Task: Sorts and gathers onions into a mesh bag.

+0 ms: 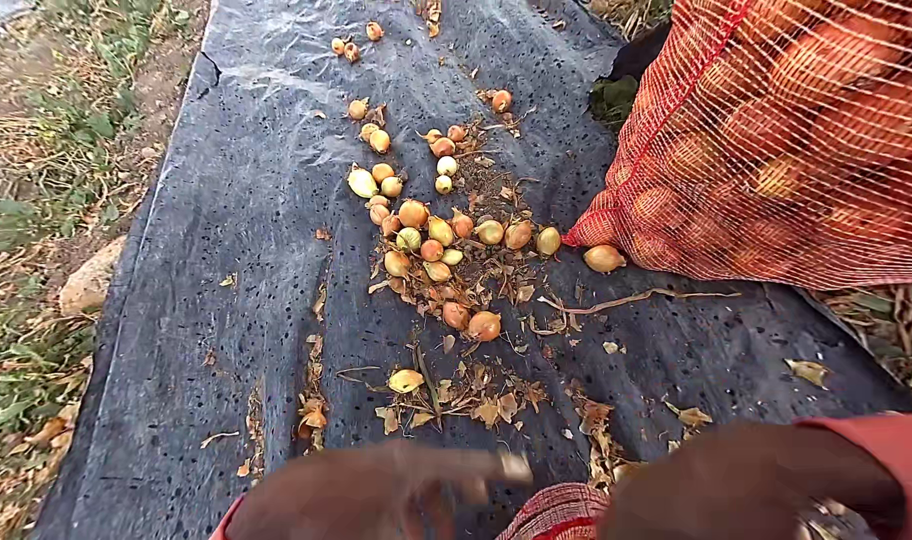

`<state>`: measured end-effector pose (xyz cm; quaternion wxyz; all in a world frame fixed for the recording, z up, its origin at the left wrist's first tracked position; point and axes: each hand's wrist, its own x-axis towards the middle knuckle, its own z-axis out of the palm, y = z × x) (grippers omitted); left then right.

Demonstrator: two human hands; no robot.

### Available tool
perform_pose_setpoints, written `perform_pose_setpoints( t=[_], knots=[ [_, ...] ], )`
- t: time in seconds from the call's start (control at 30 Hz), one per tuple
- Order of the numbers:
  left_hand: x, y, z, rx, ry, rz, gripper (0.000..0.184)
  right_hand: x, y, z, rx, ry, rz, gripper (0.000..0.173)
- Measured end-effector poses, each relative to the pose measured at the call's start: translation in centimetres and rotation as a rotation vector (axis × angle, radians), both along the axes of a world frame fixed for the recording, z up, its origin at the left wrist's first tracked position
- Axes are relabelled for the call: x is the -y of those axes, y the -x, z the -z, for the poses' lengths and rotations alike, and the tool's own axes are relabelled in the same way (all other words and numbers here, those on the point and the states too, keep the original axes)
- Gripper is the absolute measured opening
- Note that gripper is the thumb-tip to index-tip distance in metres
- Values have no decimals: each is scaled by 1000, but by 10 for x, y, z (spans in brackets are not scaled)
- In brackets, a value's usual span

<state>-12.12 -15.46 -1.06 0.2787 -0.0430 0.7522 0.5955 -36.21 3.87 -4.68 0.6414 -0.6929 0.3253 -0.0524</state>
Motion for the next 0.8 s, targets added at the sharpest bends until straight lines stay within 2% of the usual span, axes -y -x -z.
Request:
perform_pose_setpoints(
  t=[0.07,0.13,0.23,0.3,0.4,0.5,0.6,0.63,0.73,0.8],
  knots=[
    [21,23,37,-103,391,-212,44,47,21,26,-187,129,245,24],
    [39,59,84,-197,734,-351,25,93,53,60,-519,314,524,14],
    [61,97,142,-143,894,-330,30,140,112,102,-963,415,787,36],
    [66,108,165,-69,917,-204,37,154,143,123,-1065,415,853,41],
    [59,111,166,73,932,-103,42,161,151,139,-1014,407,826,45],
    [51,103,151,86,999,-243,28,162,145,153,-934,391,822,54],
    [43,98,139,12,1086,-321,35,160,150,163,-849,467,805,51],
    [39,100,136,9,1107,-281,42,159,152,166,-790,518,811,46],
    [26,119,129,196,1081,-52,58,156,143,162,-738,603,885,36],
    [20,128,135,273,1046,26,61,158,128,154,-777,619,966,48]
  ],
)
